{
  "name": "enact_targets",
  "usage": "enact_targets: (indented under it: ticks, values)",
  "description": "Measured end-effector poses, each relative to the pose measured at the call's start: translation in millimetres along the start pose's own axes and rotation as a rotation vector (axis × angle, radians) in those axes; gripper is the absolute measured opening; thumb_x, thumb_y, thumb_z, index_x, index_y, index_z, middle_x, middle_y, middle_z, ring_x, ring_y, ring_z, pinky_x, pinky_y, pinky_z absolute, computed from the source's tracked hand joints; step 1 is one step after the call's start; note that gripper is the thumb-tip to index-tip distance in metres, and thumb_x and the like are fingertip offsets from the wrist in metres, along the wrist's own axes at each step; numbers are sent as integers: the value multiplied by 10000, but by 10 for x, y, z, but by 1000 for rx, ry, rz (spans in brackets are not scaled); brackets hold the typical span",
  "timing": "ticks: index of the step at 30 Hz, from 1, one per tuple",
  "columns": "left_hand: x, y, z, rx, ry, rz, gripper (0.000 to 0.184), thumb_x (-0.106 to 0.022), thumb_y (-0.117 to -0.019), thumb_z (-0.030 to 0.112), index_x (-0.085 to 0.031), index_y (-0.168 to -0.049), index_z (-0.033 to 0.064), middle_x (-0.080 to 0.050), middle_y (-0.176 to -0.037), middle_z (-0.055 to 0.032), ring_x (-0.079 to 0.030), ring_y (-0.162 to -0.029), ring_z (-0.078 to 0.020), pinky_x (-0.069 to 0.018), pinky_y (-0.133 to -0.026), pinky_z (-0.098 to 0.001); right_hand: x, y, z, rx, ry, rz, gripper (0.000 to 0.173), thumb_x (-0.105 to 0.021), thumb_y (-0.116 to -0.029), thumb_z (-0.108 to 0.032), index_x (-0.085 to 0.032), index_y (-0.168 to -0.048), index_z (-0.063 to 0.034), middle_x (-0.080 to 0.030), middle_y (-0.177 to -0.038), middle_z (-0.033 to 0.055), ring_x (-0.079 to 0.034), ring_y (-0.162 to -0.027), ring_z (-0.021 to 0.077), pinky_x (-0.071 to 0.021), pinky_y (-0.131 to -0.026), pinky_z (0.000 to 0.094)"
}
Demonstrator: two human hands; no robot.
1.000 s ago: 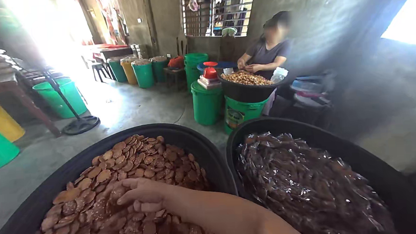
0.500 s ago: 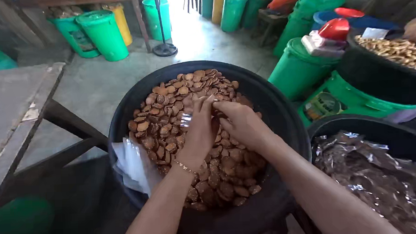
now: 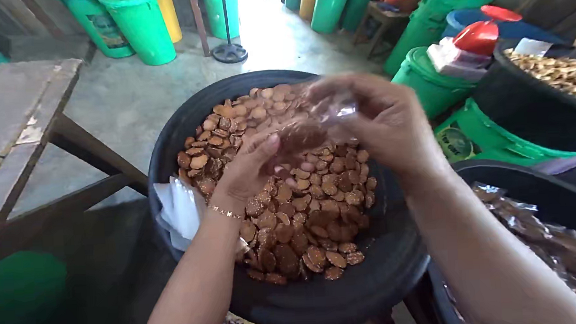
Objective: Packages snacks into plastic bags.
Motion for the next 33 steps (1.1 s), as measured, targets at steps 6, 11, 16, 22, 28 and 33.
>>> enact_targets:
  ticks: [6, 11, 16, 22, 28, 33]
  values:
    - [-20, -22, 65, -153, 311, 5, 582, -592, -996, 365, -408, -1529, 216, -578, -1424, -100, -699, -1094, -230, -632, -781, -330, -541, 236, 636, -428, 89, -154, 191, -545, -1026, -74, -654, -1137, 37, -697, -952, 124, -671, -768, 171, -587, -719, 364]
    - [32, -24, 95, -217, 290, -78, 1033, -785, -817, 451, -183, -1634, 264, -418, -1571, -133, -537, -1343, -324, -539, -1015, -471, -1277, 229, 890, -887, 616, -899, 659, -386, -1095, -494, -566, -1371, 76, -513, -1441, 335, -477, -1377, 484, -364, -1108, 656]
    - [75, -40, 117, -198, 253, 74, 670, -586, -977, 170, -326, -1594, 182, -431, -1569, -105, -584, -1294, -250, -556, -1000, -394, -1399, 133, 986, -901, 576, -922, 522, -511, -1070, -381, -583, -1354, 51, -550, -1411, 305, -530, -1333, 451, -410, -1076, 633]
    - [37, -52, 160, -274, 253, 159, 442, -529, -1017, 90, -536, -1455, 148, -511, -1515, -99, -629, -1247, -263, -579, -973, -405, -1160, 218, 1108, -763, 745, -903, 490, -539, -1058, -245, -486, -1481, -3, -505, -1481, 267, -517, -1344, 457, -426, -1070, 626]
    - [25, -56, 156, -266, 240, 134, 447, -647, -991, 175, -563, -1427, 124, -533, -1488, -76, -638, -1225, -229, -591, -953, -389, -1070, 308, 1314, -756, 707, -901, 438, -475, -1090, -224, -496, -1474, -14, -527, -1464, 268, -520, -1351, 449, -407, -1097, 618]
    - [16, -55, 117, -192, 203, 233, 322, -536, -1039, 118, -627, -1348, 124, -586, -1425, -79, -668, -1167, -235, -600, -927, -394, -1118, 230, 934, -692, 229, -1008, 365, -475, -1097, -200, -566, -1369, 27, -593, -1336, 275, -578, -1240, 386, -418, -1071, 552]
Point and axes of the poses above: each hand's wrist, its own y-axis away from the middle knuckle, its own x-axis out of the back of the hand, z = x × y, the point moved 1 cm from there along -y, towards the middle knuckle
